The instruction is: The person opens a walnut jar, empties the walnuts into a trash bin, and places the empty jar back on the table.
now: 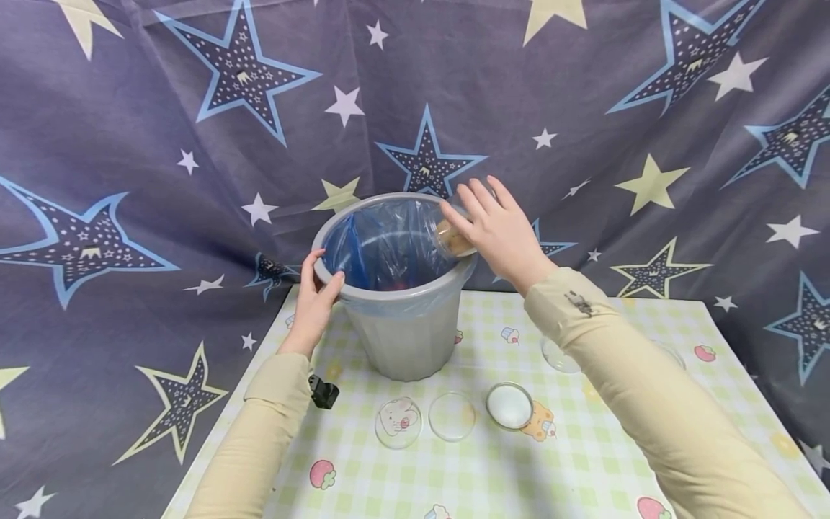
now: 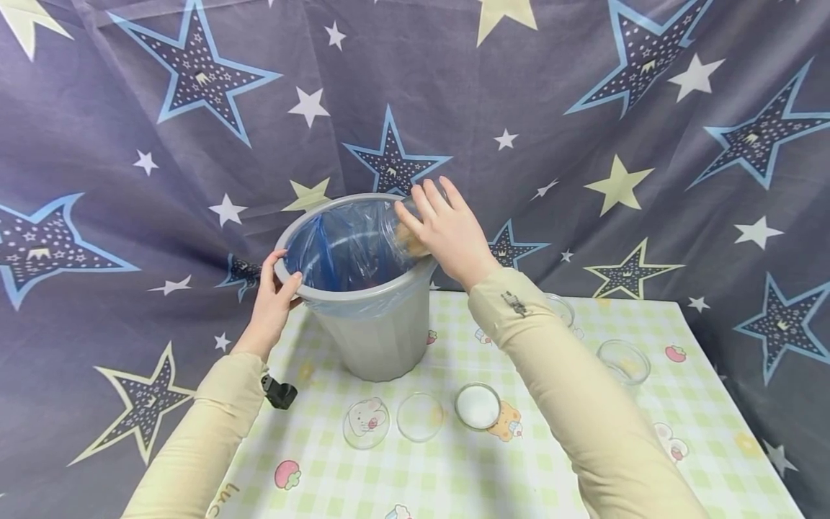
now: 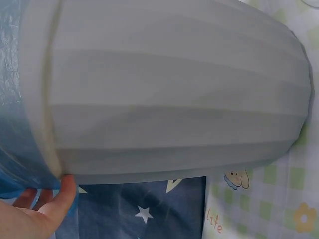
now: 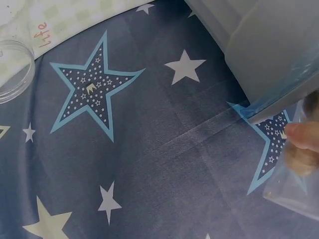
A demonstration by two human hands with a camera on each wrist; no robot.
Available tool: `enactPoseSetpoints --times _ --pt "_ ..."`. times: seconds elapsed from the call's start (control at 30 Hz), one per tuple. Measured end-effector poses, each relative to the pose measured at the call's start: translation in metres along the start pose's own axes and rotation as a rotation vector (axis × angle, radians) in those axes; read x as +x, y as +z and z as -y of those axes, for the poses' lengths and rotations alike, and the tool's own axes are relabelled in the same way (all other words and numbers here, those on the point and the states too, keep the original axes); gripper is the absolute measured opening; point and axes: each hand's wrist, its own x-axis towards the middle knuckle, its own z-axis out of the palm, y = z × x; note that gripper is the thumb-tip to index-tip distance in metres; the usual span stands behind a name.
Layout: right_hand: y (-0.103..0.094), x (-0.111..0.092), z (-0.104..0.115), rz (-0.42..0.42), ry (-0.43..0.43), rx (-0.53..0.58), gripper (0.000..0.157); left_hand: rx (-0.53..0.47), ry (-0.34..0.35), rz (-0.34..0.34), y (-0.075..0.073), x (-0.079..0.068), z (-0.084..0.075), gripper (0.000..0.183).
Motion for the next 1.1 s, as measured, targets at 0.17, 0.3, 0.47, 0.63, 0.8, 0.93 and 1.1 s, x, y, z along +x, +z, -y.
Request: enactPoseSetpoints --times 0.17,0.3,0.47,0.63,0.8,0.93,1.1 --pt "0.001 0.0 -0.001 -0.008 0.008 -0.008 0.069 -0.002 0.0 0.006 -0.001 0.001 0.001 0.06" --pt "0.0 0.001 -0.001 0.003 0.007 -0.012 0.069 0.0 -0.007 0.004 -0.001 0.001 0.002 0.06" --pt "-0.003 0.002 0.0 0.019 -0.008 -0.013 0.072 0.002 -0.009 0.003 -0.002 0.001 0.002 0.06" --pt "-0.002 0.0 -0.001 0.002 -0.005 -0.004 0.068 0.003 -0.004 -0.001 -0.001 -0.001 0.001 0.059" --pt "-0.001 -0.006 -0.003 -0.013 0.025 0.027 0.066 0.003 0.003 -0.005 0.0 -0.001 0.0 0.059" --pt "0.0 -0.012 -0.005 -0.062 0.103 0.085 0.067 0.001 0.001 -0.002 0.0 0.0 0.001 0.059" --pt "0.004 -0.022 -0.008 -0.093 0.24 0.207 0.08 -0.02 0.003 -0.002 0.0 0.0 0.0 0.058"
